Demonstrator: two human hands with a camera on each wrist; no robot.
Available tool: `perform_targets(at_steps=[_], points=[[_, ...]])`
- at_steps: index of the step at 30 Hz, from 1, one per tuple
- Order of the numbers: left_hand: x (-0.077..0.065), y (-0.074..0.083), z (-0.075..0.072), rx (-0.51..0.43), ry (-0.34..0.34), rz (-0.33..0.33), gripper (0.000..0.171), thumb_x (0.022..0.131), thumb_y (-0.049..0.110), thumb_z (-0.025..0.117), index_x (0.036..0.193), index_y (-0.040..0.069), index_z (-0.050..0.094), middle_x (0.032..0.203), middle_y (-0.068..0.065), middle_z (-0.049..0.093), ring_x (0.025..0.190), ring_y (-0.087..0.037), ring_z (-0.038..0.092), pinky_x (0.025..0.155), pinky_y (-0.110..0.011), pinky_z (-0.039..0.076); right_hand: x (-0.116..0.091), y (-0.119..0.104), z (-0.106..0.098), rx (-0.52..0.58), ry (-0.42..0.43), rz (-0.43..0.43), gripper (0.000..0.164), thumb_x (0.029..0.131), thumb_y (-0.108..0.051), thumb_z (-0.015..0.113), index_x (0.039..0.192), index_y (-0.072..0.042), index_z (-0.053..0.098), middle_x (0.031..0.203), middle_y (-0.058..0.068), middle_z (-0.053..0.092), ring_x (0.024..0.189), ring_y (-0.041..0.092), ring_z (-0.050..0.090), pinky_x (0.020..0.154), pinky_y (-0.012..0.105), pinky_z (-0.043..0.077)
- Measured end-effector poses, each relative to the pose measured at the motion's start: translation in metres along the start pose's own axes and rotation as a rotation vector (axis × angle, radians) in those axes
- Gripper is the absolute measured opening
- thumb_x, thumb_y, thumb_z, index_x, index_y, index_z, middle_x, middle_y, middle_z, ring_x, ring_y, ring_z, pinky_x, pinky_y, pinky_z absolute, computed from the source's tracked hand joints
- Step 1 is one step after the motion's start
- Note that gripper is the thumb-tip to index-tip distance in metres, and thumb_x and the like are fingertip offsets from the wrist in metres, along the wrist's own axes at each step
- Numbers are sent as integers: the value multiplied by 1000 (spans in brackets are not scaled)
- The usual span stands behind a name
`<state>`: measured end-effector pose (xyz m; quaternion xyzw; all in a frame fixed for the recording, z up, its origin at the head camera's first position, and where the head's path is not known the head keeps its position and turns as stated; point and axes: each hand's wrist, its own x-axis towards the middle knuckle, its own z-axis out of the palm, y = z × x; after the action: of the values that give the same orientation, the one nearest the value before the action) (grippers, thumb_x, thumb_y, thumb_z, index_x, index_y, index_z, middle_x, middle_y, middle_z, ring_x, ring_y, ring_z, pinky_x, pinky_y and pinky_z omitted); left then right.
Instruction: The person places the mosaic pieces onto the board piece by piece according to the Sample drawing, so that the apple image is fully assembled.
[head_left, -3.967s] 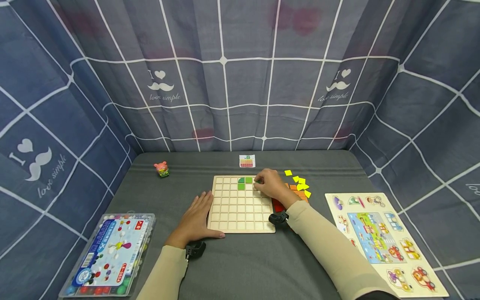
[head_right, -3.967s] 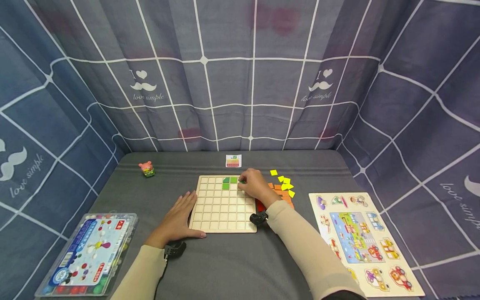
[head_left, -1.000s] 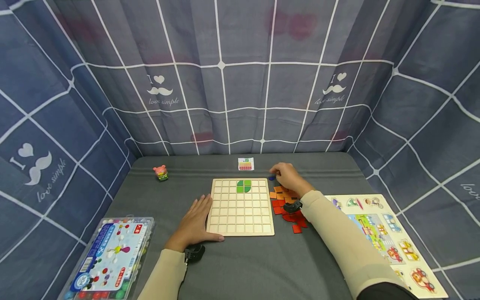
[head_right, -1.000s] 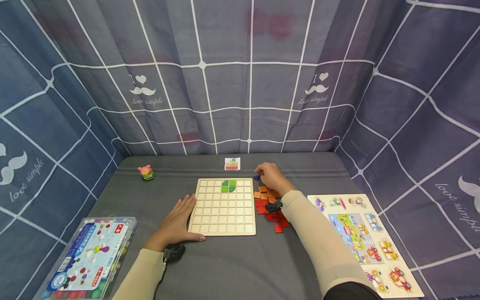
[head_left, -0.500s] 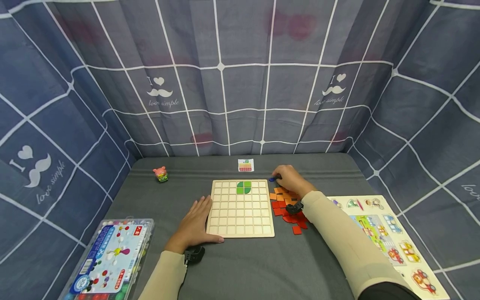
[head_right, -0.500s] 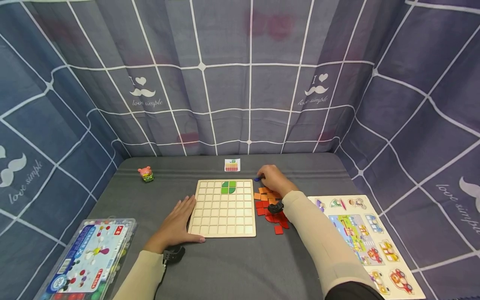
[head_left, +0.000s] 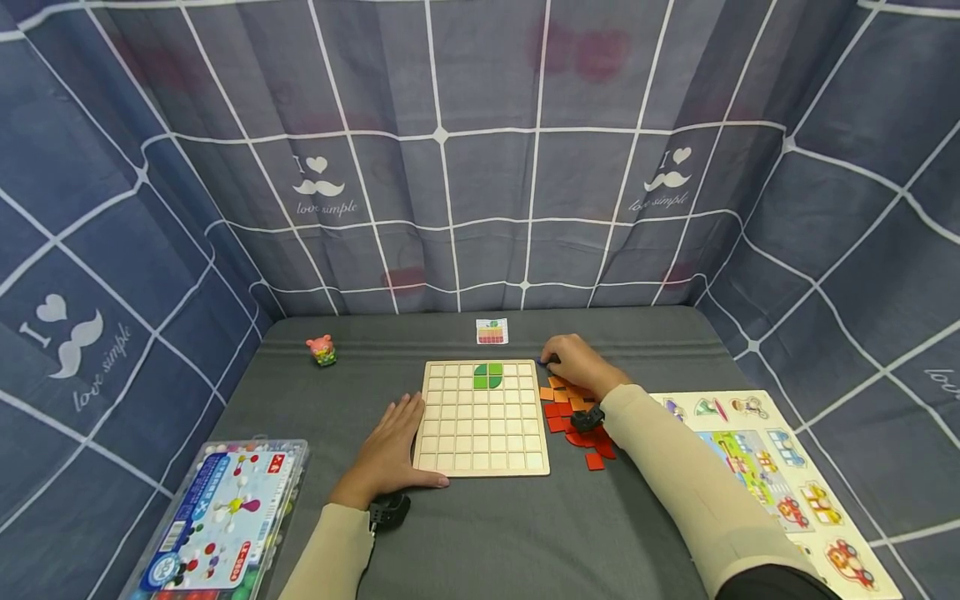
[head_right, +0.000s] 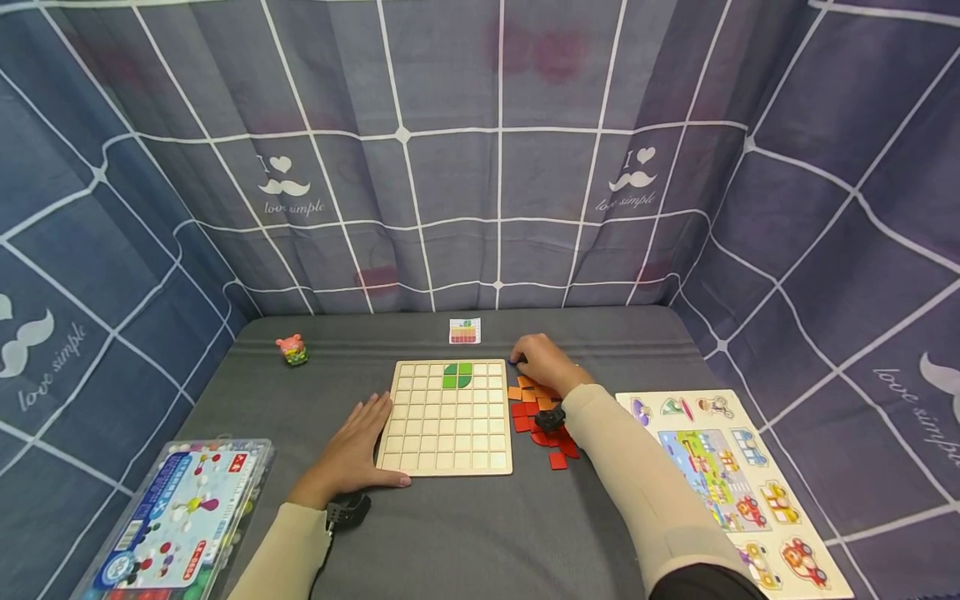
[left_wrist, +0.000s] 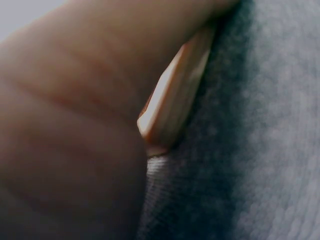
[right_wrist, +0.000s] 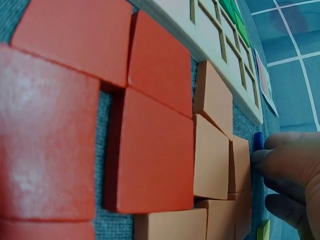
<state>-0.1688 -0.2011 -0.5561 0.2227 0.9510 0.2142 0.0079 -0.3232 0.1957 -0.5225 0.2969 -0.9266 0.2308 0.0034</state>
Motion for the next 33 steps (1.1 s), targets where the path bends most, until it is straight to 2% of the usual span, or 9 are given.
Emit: perform_targets(at_steps=[8, 16, 21, 28, 33], points=[[0, 0, 0, 10, -9, -4, 151, 62, 91, 76, 165, -4, 21, 172, -18, 20, 159, -33, 12, 128, -48, 8, 0, -2, 1, -13, -23, 26, 14, 96, 4, 75, 105, -5, 81, 113, 11, 72, 113, 36, 66, 100, 48, 54], [-1, 0, 0, 10, -4, -4, 152, 61, 92, 75, 165, -4, 21, 171, -18, 20, 159, -34, 13, 128, -48, 8, -2, -4, 3, -20, -16, 30, 12, 97, 3, 75, 104, -6, 81, 108, 8, 72, 107, 32, 68, 96, 45, 56], [0, -2, 2, 33, 0, -2, 151, 61, 92, 75, 165, -4, 22, 171, -17, 20, 159, -33, 14, 128, -48, 9, -2, -4, 4, -16, -9, 51, 11, 98, 0, 75, 106, -6, 80, 109, 7, 71, 108, 30, 68, 101, 46, 54], [1, -1, 0, 25, -26, -12, 151, 62, 92, 75, 165, -4, 20, 172, -17, 18, 159, -32, 11, 128, -47, 6, -4, -4, 9, 4, 15, 58, 8, 98, -2, 76, 104, -6, 79, 106, 7, 70, 102, 27, 68, 91, 41, 58], [0, 0, -1, 18, -25, -12, 151, 62, 91, 76, 165, -4, 20, 172, -18, 19, 159, -33, 11, 128, -47, 7, -5, -5, 9, 17, 13, 74, 8, 98, -3, 75, 105, -6, 79, 106, 6, 69, 101, 26, 68, 90, 40, 58]])
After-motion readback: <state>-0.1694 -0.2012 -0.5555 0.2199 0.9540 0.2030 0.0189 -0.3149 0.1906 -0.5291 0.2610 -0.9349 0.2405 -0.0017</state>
